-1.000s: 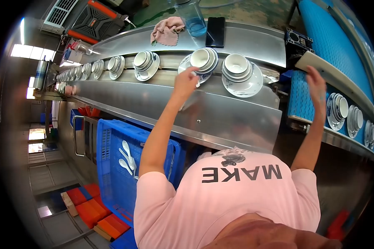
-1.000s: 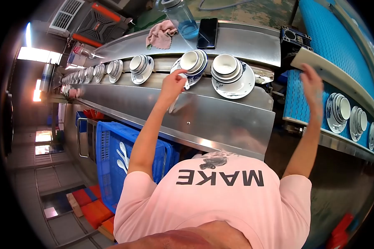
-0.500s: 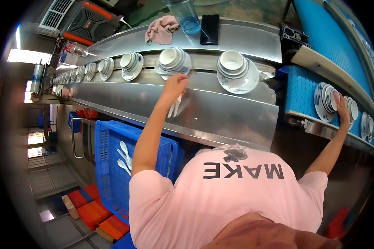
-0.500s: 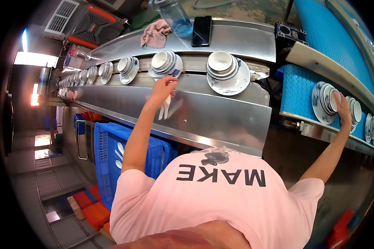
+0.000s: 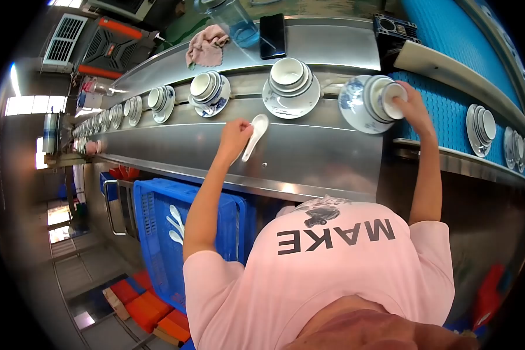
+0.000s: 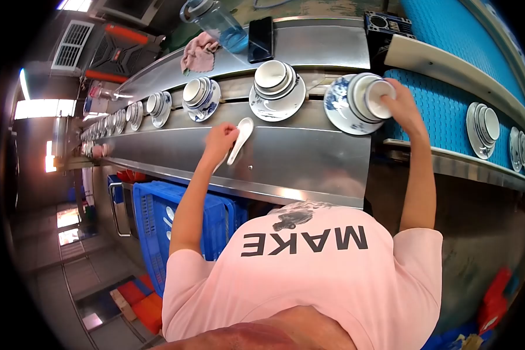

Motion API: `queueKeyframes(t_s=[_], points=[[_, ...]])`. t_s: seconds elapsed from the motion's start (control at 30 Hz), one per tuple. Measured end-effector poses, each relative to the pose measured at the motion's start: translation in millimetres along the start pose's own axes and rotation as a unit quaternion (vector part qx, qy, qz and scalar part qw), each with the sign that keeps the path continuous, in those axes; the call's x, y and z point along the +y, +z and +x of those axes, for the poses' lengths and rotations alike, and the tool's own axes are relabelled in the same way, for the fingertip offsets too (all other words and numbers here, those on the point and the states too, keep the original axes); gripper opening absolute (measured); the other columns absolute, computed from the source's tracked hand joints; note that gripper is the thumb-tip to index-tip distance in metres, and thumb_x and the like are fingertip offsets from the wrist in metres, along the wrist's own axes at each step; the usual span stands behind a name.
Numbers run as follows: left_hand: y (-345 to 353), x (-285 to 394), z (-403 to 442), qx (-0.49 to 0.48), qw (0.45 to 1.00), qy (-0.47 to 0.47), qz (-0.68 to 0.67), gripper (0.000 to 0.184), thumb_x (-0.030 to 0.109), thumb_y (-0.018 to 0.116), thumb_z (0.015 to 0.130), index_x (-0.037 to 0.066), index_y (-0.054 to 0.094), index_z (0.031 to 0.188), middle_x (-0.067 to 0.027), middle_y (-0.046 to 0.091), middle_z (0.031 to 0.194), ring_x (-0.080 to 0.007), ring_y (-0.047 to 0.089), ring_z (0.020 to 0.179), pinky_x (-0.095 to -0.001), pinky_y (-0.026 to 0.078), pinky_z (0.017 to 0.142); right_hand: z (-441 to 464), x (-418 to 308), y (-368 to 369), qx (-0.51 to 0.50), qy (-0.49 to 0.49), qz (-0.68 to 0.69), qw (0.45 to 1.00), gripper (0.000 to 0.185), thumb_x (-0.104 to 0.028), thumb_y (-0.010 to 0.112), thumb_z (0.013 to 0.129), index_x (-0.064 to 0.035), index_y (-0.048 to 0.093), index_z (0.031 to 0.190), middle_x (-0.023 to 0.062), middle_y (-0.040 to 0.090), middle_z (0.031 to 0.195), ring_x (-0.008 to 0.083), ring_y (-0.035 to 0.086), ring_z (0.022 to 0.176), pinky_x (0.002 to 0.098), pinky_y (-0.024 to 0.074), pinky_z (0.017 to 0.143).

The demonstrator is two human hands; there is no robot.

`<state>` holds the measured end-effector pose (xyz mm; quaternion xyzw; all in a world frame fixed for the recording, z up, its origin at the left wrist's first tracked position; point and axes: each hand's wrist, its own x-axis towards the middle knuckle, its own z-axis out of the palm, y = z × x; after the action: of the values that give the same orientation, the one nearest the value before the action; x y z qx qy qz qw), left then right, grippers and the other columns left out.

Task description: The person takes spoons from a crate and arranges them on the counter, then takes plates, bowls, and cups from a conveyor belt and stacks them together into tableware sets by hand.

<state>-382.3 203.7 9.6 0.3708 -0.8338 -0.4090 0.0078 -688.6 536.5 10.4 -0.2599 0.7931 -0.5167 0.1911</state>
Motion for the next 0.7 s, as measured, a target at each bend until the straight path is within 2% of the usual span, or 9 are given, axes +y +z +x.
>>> queueKeyframes(t_s=[0.03, 0.1, 0.17, 0.23, 0.37, 0.43, 0.53, 0.6, 0.7], points=[[5.5, 4.2, 6.8, -0.005, 0.999, -0.038, -0.027, 0.019, 0.012, 0.058, 0.076, -0.003, 0.059, 0.087, -0.0056, 0.058, 0.067, -0.0095, 0.051, 0.056, -0.0222, 0.04, 0.052, 6.0, 3.3, 12.5, -0.011, -0.027, -0.013, 0.999, 0.039, -0.013, 0.054, 0.077, -0.0019, 0.051, 0.114, 0.007, 0.059, 0.093, 0.0144, 0.055, 0.081, 0.0266, 0.0434, 0.076], [20.4, 16.1, 15.3, 0.024, 0.982, -0.055, -0.177, 0.023, 0.011, 0.056, 0.073, -0.004, 0.058, 0.091, -0.0084, 0.06, 0.068, -0.0126, 0.052, 0.053, -0.0251, 0.042, 0.05, 3.9, -32.3, 26.5, -0.087, 0.118, 0.042, 0.988, 0.043, -0.022, 0.055, 0.08, -0.0016, 0.048, 0.118, 0.0082, 0.059, 0.093, 0.0154, 0.054, 0.078, 0.0265, 0.0441, 0.072], [27.7, 37.6, 14.7, 0.006, 0.946, -0.083, -0.313, 0.03, 0.01, 0.054, 0.075, -0.004, 0.053, 0.101, -0.0078, 0.059, 0.069, -0.0105, 0.05, 0.055, -0.0231, 0.04, 0.051, 9.7, -21.1, 25.9, -0.056, 0.064, 0.004, 0.996, 0.04, -0.025, 0.055, 0.083, -0.0023, 0.051, 0.115, 0.0078, 0.06, 0.09, 0.0148, 0.054, 0.074, 0.0275, 0.0456, 0.067], [30.7, 34.6, 13.7, 0.02, 0.955, -0.061, -0.29, 0.026, 0.011, 0.054, 0.076, -0.003, 0.055, 0.098, -0.0084, 0.06, 0.073, -0.0113, 0.053, 0.06, -0.0229, 0.042, 0.055, 15.8, -8.6, -0.1, -0.05, -0.028, -0.103, 0.993, 0.036, -0.024, 0.054, 0.083, -0.0027, 0.053, 0.113, 0.0075, 0.061, 0.088, 0.0148, 0.055, 0.075, 0.0278, 0.0466, 0.068], [22.9, 22.0, -4.2, -0.013, 0.997, 0.019, -0.07, 0.026, 0.017, 0.057, 0.08, 0.0, 0.057, 0.099, -0.0079, 0.061, 0.086, -0.0146, 0.057, 0.079, -0.0263, 0.045, 0.071, 11.9, 28.3, -96.6, 0.188, -0.087, -0.161, 0.965, 0.032, -0.015, 0.051, 0.082, -0.0041, 0.054, 0.112, 0.0129, 0.061, 0.1, 0.0221, 0.056, 0.097, 0.0316, 0.0427, 0.084], [14.2, 20.2, -20.0, -0.019, 0.994, 0.089, 0.057, 0.034, 0.02, 0.062, 0.073, 0.0, 0.057, 0.1, -0.0151, 0.059, 0.095, -0.0257, 0.058, 0.086, -0.0329, 0.045, 0.075, -1.9, 35.6, -154.0, 0.294, -0.086, -0.401, 0.863, 0.036, -0.006, 0.05, 0.078, -0.0055, 0.054, 0.114, 0.0157, 0.057, 0.109, 0.0278, 0.053, 0.103, 0.035, 0.0386, 0.091], [13.5, 12.8, -41.1, -0.003, 0.983, 0.11, 0.144, 0.034, 0.014, 0.061, 0.071, 0.003, 0.055, 0.103, -0.0171, 0.056, 0.094, -0.0308, 0.055, 0.084, -0.0367, 0.044, 0.075, -16.4, 68.1, -231.4, 0.362, 0.02, -0.491, 0.792, 0.038, -0.008, 0.051, 0.074, -0.0063, 0.054, 0.112, 0.0196, 0.054, 0.11, 0.0355, 0.05, 0.103, 0.0405, 0.0383, 0.09], [19.7, 16.3, -45.6, -0.022, 0.992, 0.062, 0.109, 0.022, 0.008, 0.058, 0.074, 0.001, 0.058, 0.095, -0.0146, 0.058, 0.084, -0.0255, 0.056, 0.075, -0.0327, 0.044, 0.068, -5.5, 156.4, -302.9, 0.301, 0.035, -0.422, 0.854, 0.037, -0.016, 0.055, 0.074, -0.0051, 0.055, 0.11, 0.0203, 0.055, 0.109, 0.0357, 0.051, 0.104, 0.0404, 0.0396, 0.088], [28.2, 28.2, -46.2, -0.039, 0.995, 0.018, 0.086, 0.015, 0.009, 0.057, 0.077, -0.001, 0.059, 0.088, -0.0115, 0.061, 0.071, -0.0197, 0.058, 0.064, -0.0301, 0.044, 0.061, -24.9, 64.0, -259.7, 0.19, 0.231, -0.167, 0.939, 0.048, -0.038, 0.048, 0.085, -0.0014, 0.053, 0.115, 0.0121, 0.058, 0.107, 0.0242, 0.054, 0.099, 0.0344, 0.0406, 0.086]])
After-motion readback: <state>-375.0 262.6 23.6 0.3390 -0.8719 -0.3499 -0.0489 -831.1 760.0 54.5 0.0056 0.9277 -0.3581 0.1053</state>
